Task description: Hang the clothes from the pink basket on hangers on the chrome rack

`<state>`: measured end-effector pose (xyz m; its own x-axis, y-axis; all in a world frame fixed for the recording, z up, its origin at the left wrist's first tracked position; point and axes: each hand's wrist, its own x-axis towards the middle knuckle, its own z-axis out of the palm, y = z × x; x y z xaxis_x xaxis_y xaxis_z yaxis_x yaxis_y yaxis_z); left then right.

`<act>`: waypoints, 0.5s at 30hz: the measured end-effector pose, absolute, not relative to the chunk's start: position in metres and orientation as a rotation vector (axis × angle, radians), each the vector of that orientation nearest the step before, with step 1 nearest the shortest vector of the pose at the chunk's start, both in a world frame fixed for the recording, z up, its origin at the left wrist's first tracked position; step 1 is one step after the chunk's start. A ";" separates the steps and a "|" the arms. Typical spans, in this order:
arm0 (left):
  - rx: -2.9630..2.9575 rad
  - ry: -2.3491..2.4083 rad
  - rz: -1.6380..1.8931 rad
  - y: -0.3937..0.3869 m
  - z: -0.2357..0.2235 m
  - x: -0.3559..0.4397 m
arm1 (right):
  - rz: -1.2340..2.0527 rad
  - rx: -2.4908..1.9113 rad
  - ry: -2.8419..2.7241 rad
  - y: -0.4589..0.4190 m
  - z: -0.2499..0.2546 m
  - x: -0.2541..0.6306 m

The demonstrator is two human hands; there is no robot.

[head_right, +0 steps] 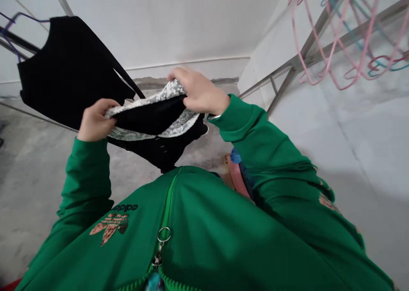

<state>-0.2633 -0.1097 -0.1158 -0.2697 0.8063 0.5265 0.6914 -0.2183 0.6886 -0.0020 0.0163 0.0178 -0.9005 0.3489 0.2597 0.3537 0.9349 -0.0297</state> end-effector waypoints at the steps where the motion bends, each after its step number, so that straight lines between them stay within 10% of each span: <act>1: 1.851 2.010 1.540 -0.114 -0.105 -0.266 | -0.153 -0.595 -2.787 0.019 0.016 -0.003; 15: 1.762 2.257 1.384 -0.094 -0.144 -0.230 | 0.424 -0.841 -2.485 0.039 -0.029 0.003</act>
<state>-0.2302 -0.0940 -0.1440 -0.3854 0.7694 0.5094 0.8028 0.0075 0.5961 0.0031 0.0389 -0.0288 -0.6964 0.6322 0.3395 0.4838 0.7630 -0.4287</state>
